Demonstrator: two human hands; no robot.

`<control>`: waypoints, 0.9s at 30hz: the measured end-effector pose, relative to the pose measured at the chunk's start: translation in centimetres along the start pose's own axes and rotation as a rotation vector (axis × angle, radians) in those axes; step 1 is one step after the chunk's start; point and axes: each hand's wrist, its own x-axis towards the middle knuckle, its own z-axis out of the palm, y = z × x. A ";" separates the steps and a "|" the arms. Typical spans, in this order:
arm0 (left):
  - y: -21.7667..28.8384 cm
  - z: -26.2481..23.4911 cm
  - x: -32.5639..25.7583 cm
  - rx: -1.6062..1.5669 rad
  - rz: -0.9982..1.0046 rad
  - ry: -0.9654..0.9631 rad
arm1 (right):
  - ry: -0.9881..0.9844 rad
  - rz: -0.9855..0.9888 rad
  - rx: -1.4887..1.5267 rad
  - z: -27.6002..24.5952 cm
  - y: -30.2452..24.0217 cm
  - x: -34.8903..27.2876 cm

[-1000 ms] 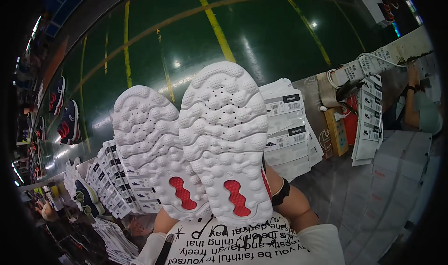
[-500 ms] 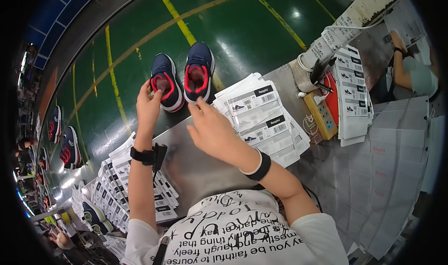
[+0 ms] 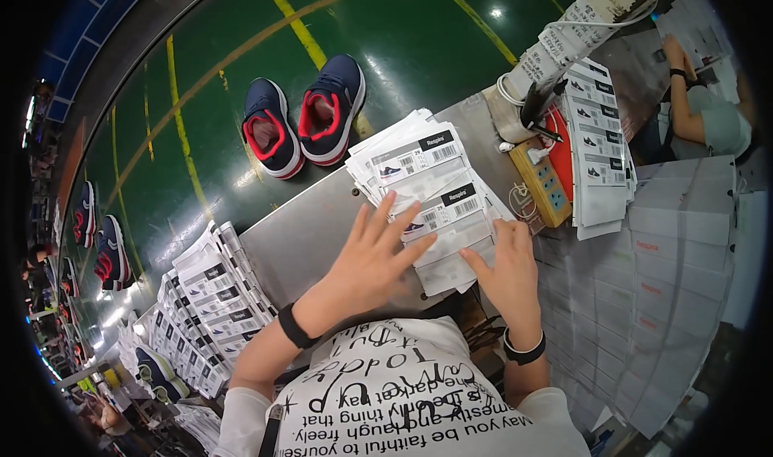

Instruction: Checking the quality of manufactured shoes and sorting associated labels.

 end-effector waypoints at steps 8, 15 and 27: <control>-2.2 4.3 -0.1 -0.238 0.076 0.019 | -0.071 0.457 0.595 0.0 2.5 -0.2; -5.2 6.3 1.2 -1.042 -0.782 0.366 | 0.152 0.043 0.437 0.1 0.0 -0.6; -3.8 4.2 2.6 -0.714 -0.434 0.175 | -0.184 -0.253 0.031 2.6 -1.6 -2.0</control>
